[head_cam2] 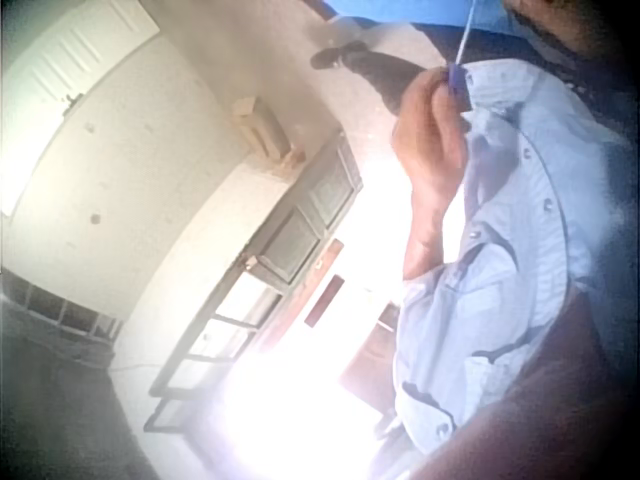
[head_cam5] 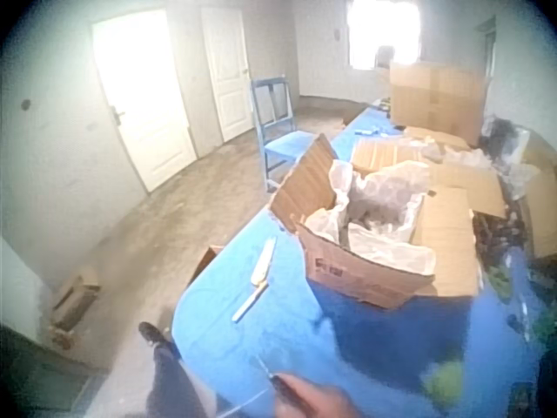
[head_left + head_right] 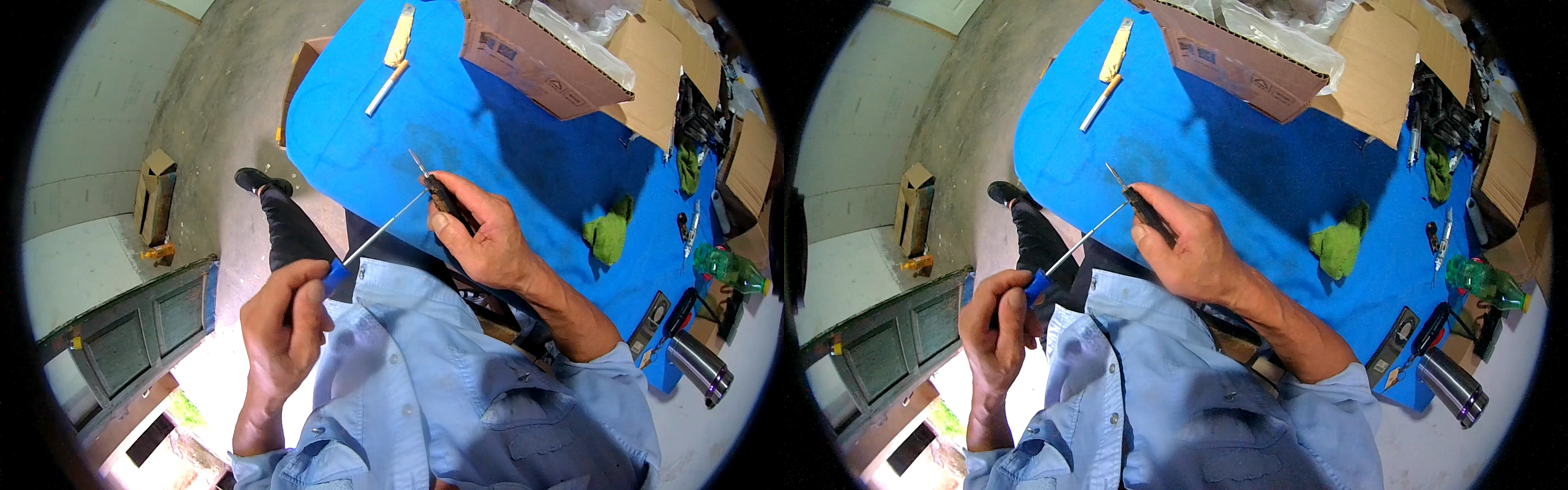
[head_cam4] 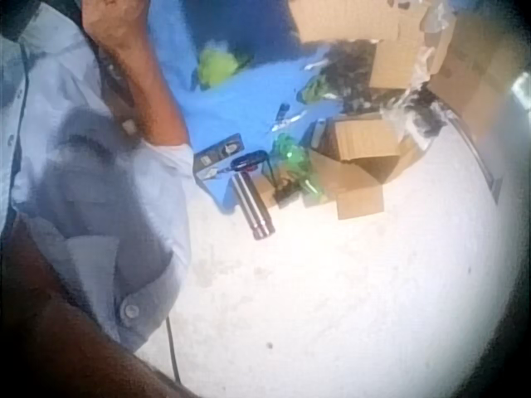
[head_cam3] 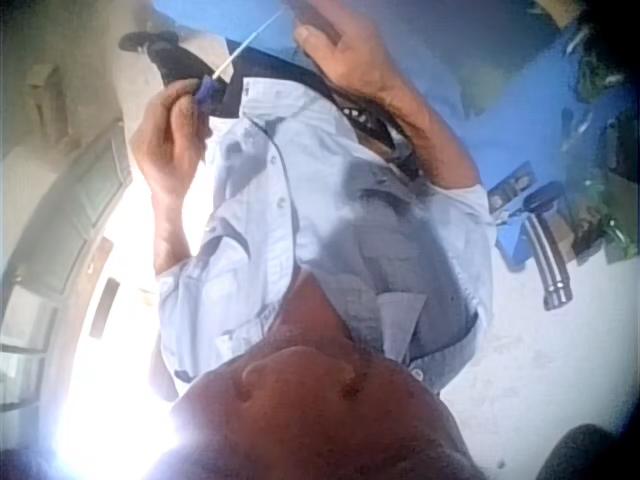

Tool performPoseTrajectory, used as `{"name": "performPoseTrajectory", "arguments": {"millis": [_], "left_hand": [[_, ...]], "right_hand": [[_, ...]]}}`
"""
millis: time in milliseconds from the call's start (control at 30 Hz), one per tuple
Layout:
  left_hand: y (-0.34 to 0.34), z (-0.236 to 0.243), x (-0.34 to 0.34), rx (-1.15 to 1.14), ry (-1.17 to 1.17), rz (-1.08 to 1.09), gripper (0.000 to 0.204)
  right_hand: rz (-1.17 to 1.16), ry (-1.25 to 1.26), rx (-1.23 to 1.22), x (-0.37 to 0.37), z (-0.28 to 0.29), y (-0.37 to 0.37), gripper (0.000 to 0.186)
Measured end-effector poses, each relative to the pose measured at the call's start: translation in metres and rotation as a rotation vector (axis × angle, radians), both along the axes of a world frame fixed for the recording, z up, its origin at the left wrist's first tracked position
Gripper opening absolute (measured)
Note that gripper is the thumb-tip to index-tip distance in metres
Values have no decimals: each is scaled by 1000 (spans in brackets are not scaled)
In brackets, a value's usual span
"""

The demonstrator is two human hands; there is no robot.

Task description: The person uses a screwdriver to disassemble a small metal lock cylinder, removing the internal pin and spring. They then place the disassembled parts into a cardboard box and retrieve a new lock cylinder from another box to begin the next step.

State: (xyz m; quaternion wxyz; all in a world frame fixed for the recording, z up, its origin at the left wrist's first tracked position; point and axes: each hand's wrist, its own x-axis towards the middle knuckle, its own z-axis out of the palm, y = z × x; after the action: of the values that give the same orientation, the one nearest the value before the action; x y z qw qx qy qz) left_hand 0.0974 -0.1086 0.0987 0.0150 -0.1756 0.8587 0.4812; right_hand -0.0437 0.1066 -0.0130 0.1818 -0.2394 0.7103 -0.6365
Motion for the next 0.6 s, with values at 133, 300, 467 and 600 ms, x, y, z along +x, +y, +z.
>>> {"name": "performPoseTrajectory", "arguments": {"millis": [133,300,467,600], "left_hand": [[-2,5,-8,245,-146,122,26],[4,2,-11,105,-50,84,15],[0,-2,-5,-40,98,-84,25],[5,-2,-5,-219,257,-196,25]], "right_hand": [[-6,15,-4,0,-2,0,36],[-9,12,11,1,-4,0,36],[-3,-55,-24,1,-1,0,36],[11,-110,10,1,4,1,37]]}}
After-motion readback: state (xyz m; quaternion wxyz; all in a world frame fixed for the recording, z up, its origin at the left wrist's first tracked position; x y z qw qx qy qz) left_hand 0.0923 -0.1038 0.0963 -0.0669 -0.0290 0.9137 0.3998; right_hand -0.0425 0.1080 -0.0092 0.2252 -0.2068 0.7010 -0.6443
